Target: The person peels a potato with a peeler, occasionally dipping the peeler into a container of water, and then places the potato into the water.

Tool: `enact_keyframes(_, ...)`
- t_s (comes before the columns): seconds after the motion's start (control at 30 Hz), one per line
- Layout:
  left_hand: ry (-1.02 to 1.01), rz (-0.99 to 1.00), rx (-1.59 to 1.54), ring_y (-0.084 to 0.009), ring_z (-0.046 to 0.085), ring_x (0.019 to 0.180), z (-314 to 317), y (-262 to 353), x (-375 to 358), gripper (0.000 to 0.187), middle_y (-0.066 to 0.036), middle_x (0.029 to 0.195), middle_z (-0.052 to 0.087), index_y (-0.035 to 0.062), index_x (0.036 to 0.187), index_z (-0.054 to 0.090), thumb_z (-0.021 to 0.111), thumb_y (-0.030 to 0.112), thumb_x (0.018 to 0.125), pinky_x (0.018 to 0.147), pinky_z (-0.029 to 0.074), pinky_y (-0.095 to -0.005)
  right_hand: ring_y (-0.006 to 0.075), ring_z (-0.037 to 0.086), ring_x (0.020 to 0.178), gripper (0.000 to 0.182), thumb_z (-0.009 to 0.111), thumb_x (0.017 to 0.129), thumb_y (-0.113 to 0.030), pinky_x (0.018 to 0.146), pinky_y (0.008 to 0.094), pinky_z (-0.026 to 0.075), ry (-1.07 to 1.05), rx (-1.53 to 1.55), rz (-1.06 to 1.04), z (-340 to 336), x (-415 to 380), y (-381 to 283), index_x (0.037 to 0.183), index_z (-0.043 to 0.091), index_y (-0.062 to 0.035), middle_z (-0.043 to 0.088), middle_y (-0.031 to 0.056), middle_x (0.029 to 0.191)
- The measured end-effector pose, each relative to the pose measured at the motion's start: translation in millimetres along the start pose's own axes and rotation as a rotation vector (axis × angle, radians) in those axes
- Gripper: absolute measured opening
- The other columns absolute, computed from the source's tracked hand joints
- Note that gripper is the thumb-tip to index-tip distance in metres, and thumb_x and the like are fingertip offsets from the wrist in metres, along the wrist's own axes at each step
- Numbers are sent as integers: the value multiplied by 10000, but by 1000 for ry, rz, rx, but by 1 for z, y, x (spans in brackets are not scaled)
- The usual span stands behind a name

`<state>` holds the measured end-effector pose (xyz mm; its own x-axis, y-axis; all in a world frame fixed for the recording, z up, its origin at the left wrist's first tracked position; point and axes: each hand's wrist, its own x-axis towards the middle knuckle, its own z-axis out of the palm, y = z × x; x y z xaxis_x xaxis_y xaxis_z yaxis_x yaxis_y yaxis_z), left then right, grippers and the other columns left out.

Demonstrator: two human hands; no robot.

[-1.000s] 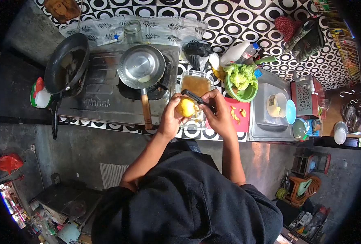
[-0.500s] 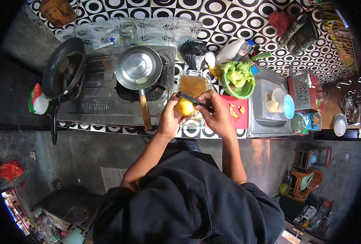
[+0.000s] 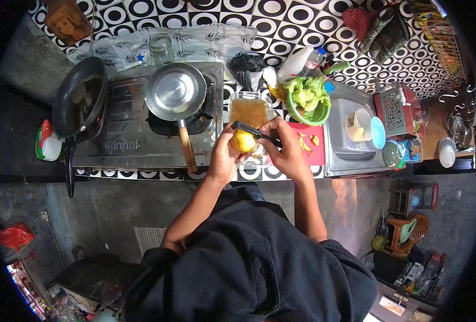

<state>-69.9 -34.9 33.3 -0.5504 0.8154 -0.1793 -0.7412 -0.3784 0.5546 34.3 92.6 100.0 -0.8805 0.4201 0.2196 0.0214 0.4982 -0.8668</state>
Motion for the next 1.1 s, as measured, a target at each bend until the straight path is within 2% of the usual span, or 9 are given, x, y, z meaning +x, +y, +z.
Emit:
enact_keyframes(0.13, -6, -17, 7, -141, 551, 659, 7, -5, 0, 356, -58, 920, 640, 71, 1046, 563, 350, 351, 993, 524, 396, -254, 243, 627, 885, 259, 668, 828, 62, 787, 334, 505, 26, -25, -5, -5, -5, -1, 1042, 534, 8, 593, 121, 960)
enact_keyframes(0.63, -139, -35, 27, -153, 593, 705, 7, -11, 6, 359, -84, 954, 654, 85, 1098, 559, 331, 342, 996, 518, 411, -247, 263, 638, 915, 281, 670, 820, 63, 793, 347, 513, 74, -55, 13, -16, -16, -1, 1053, 520, 14, 597, 133, 982)
enact_keyframes(0.73, -58, -36, 36, -152, 591, 692, 12, -9, 4, 348, -81, 948, 649, 86, 1099, 550, 334, 335, 988, 515, 411, -246, 267, 638, 914, 285, 672, 819, 62, 790, 349, 512, 68, -64, 11, -15, -15, 2, 1054, 519, 12, 596, 134, 980)
enact_keyframes(1.1, -107, -36, 83, -135, 583, 699, 11, -18, 11, 335, -66, 943, 638, 93, 1152, 526, 342, 320, 988, 497, 400, -236, 285, 631, 923, 290, 675, 821, 53, 796, 361, 506, 53, -42, 39, -22, -12, 8, 1060, 518, 10, 593, 141, 972)
